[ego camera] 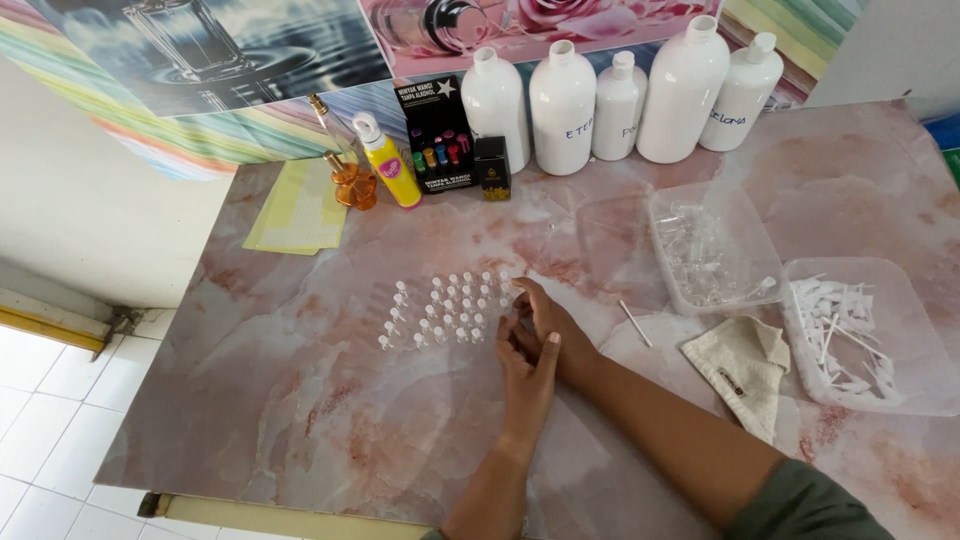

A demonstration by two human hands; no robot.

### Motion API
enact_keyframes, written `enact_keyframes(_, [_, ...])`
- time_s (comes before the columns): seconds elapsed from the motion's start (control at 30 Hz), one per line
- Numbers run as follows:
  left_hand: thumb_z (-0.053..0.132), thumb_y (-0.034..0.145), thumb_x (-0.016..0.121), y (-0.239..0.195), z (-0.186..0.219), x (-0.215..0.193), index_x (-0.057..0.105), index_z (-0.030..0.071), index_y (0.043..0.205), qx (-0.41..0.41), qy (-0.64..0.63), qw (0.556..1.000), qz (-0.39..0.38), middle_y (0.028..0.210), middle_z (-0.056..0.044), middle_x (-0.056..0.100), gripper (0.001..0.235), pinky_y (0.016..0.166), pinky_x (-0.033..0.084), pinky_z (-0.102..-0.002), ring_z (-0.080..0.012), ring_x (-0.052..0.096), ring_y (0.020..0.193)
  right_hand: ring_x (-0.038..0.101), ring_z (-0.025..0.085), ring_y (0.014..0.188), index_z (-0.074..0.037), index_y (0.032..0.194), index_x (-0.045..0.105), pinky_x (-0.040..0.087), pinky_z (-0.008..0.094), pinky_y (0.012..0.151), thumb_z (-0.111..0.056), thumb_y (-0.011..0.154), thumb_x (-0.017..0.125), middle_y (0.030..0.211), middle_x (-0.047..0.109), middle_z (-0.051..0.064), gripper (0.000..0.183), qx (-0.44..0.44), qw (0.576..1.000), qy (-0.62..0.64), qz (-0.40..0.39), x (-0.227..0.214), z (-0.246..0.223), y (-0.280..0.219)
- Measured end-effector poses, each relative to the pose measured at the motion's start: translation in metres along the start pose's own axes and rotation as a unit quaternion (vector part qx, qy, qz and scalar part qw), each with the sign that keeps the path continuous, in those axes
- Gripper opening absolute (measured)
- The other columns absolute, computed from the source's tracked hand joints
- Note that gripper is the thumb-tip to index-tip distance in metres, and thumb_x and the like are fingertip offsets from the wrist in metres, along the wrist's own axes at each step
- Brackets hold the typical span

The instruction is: The person assembles small clear glass bottles by inserting white cotton wicks into their openings. They handle the bottles and wicks with their hands, occasionally using a white cloth to wipe the bottle necks. The assembled bottles are placed in a neat row on the table.

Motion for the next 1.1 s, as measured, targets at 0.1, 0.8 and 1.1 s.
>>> enact_keyframes(0.1, [0.036, 0.097, 0.071, 0.0, 0.001, -0.001, 0.023, 0.006, 0.151, 0.01, 0.001, 1.0, 0.009, 0.164, -0.031, -0.004, 0.078, 0.123, 0.008, -0.06, -0.0466, 0.002, 0.154, 0.064, 0.046, 0.112, -0.01, 0.16, 0.024, 0.052, 0.055, 0.091, -0.013, 0.095, 0.059, 0.122, 0.062, 0.027, 0.074, 0.009, 1.0, -0.005, -0.005, 0.0, -0.003, 0.001])
enact_keyframes(0.8, [0.035, 0.095, 0.072, -0.021, 0.034, 0.035, 0.013, -0.003, 0.148, 0.115, 0.077, 0.985, -0.101, 0.156, -0.032, 0.009, 0.088, 0.121, 0.021, -0.063, -0.0501, 0.012, 0.15, 0.069, 0.049, 0.1, -0.014, 0.134, 0.052, 0.055, 0.063, 0.086, -0.018, 0.097, 0.054, 0.111, 0.071, 0.02, 0.037, -0.061, 0.984, -0.165, -0.018, -0.046, -0.049, -0.014])
enact_keyframes(1.1, [0.031, 0.101, 0.066, -0.025, 0.037, 0.13, 0.059, 0.0, 0.12, 0.256, 0.111, 0.906, -0.318, 0.11, -0.018, 0.063, 0.037, 0.098, 0.057, -0.042, -0.033, 0.066, 0.109, 0.072, 0.043, 0.099, -0.007, 0.124, 0.066, 0.059, 0.055, 0.083, -0.016, 0.088, 0.069, 0.104, 0.072, 0.018, 0.037, 0.006, 0.966, -0.239, 0.096, -0.168, -0.015, -0.131])
Point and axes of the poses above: each hand's wrist, its own y-axis towards the middle knuckle, its own x-axis out of the palm, z = x × y, the point moved 8 cm from there along y, towards the middle knuckle
